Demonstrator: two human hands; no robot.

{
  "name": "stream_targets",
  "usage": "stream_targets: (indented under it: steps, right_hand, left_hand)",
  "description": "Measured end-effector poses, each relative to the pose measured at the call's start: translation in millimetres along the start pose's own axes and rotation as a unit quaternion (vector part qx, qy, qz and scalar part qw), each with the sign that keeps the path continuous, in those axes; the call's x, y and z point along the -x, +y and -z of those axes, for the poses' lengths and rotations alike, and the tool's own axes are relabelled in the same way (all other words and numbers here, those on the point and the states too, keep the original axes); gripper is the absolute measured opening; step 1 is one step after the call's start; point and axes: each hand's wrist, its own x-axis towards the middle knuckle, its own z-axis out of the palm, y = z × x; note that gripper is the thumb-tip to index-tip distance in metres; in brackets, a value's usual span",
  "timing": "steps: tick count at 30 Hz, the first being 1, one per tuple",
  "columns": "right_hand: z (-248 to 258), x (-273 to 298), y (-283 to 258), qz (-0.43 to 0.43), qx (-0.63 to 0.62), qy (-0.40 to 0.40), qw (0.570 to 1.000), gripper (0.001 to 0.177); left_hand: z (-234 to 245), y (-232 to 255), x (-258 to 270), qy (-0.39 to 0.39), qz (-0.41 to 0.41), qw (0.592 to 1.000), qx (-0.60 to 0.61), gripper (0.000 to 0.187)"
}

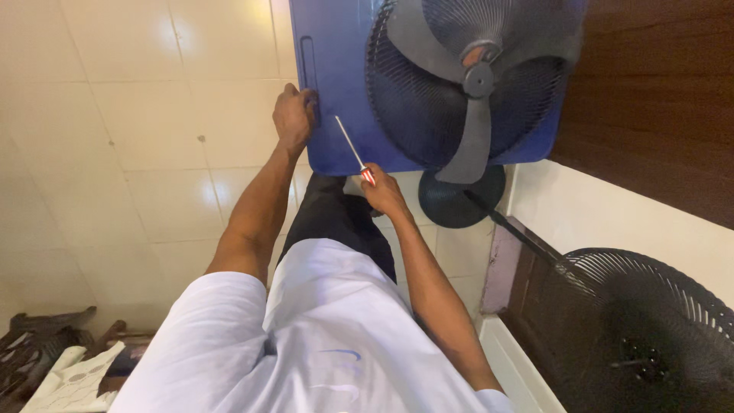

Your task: The person assembles a standing fan by attaching the front grille and securing the fan blade. They use a screwdriver to tighten screws on the fan blade hub and then attach the front grille to complete the assembly.

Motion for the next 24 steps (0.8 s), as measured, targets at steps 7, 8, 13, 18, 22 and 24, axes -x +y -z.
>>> stream_targets:
  steps: [7,8,13,18,22,24]
  right_hand:
    - [19,23,-4,0.02,-0.062,0.015,0.998,0.05]
    - [24,26,-4,0.081,-0.06,0.045,0.994,0.049]
    - [41,75,2,0.147,-0.241,0.063,0.957,0.049]
    - [71,113,-1,0.076,-0.257,0.074,0.961,0.051]
    - [82,149,10,0.136,-0.305,0.107,0.937,0.053]
    - [86,164,17,0.153,-0.313,0.127,0.929,0.052]
  left_hand:
    - [10,3,-7,0.025,-0.069,0.997,0.034,0.008]
    - [11,8,-11,0.037,-0.071,0.995,0.059,0.006]
    - [17,47,1,-0.139,0.076,0.896,0.414,0.013]
    - [31,90,-1,-0.228,0.096,0.733,0.633,0.016]
    - [36,119,4,-0.283,0.076,0.676,0.676,0.015]
    - [34,136,5,-0.307,0.059,0.66,0.683,0.017]
